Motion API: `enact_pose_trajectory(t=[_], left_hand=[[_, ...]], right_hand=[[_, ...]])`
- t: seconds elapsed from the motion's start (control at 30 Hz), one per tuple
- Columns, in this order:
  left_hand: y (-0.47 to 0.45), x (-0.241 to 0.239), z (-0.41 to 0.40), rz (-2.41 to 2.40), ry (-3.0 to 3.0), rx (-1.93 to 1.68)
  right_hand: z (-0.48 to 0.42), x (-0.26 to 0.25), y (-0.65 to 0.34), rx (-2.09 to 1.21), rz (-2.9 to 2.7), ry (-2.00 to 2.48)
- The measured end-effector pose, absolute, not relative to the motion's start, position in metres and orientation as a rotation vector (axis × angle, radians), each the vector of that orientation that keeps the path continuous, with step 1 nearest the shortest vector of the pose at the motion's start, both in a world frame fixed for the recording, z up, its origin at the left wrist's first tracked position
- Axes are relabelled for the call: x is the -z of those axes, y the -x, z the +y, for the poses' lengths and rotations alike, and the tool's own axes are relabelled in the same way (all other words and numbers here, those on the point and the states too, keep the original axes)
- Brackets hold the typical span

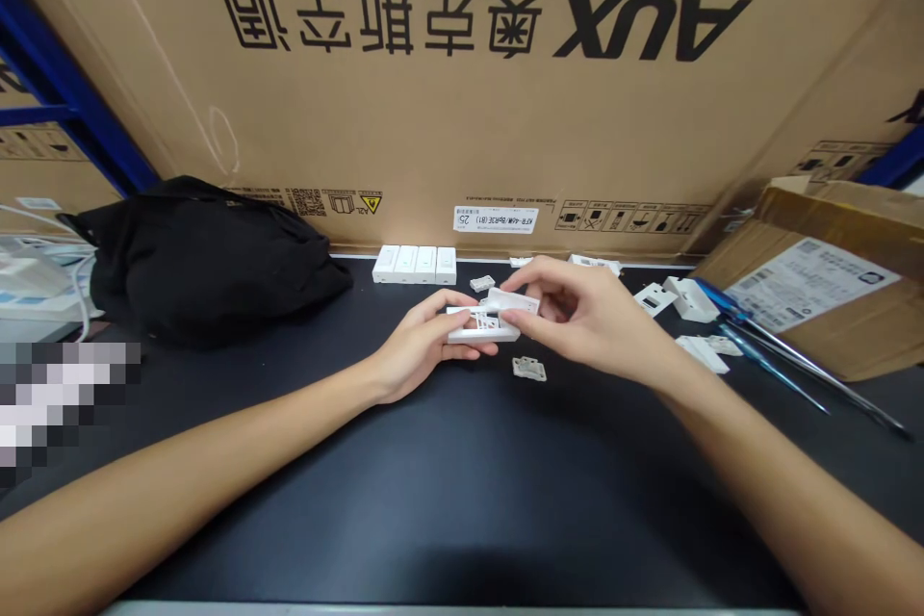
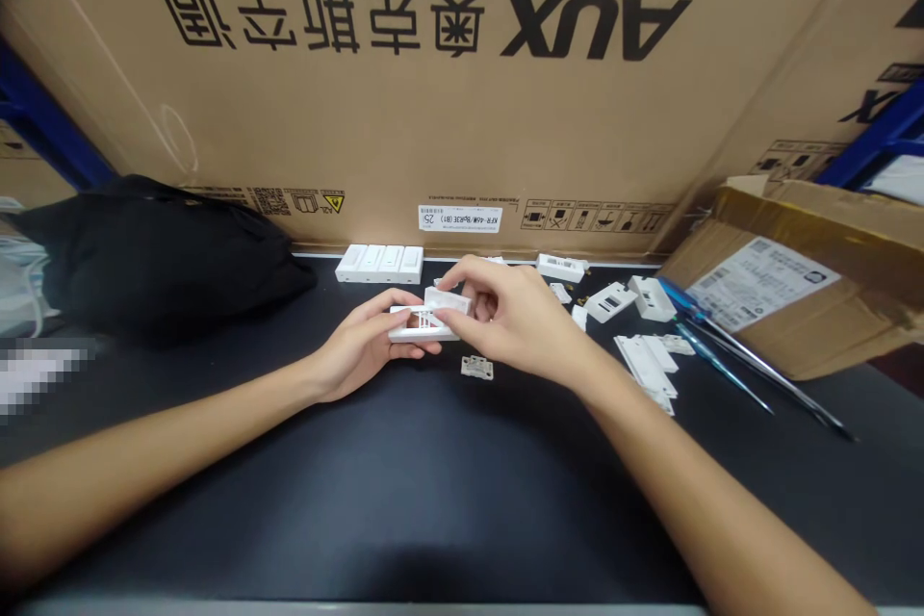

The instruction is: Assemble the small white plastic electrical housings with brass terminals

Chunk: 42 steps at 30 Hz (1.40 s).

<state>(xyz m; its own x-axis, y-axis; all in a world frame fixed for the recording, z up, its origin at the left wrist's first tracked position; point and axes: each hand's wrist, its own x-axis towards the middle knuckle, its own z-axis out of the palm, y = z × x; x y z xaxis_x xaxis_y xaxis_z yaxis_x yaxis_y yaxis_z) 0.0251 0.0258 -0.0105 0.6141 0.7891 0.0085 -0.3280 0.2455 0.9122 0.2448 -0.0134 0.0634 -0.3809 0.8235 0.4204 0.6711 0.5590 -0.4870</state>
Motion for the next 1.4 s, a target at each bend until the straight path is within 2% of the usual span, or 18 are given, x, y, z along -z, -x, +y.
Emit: enact_pose_trajectory(t=[0.37,0.63,0.93,1.23,1.4], left_hand=[[-0.025,0.011,0.025,0.53,-1.057,-0.831],[-0.023,0.015,0.027,0.524,-1.102,-0.876],[-0.023,0.015,0.023,0.488,-1.221,-0.812],[-0.023,0.012,0.022,0.461,-1.286,-0.741],[-0.023,0.011,0.023,0.477,-1.233,-0.718]], right_hand=[[-0.018,-0.023,-0.234,-0.09,-2.184,0.994],[-0.021,-0.021,-0.237,-0.248,-2.3,0.974],[-0.012,-0.021,-0.246,-0.171,-2.222,0.949],[-0.018,-0.034,-0.255,-0.504,-2.183,0.946],[-0.018,-0.035,-0.255,-0.382,-2.18,0.952]])
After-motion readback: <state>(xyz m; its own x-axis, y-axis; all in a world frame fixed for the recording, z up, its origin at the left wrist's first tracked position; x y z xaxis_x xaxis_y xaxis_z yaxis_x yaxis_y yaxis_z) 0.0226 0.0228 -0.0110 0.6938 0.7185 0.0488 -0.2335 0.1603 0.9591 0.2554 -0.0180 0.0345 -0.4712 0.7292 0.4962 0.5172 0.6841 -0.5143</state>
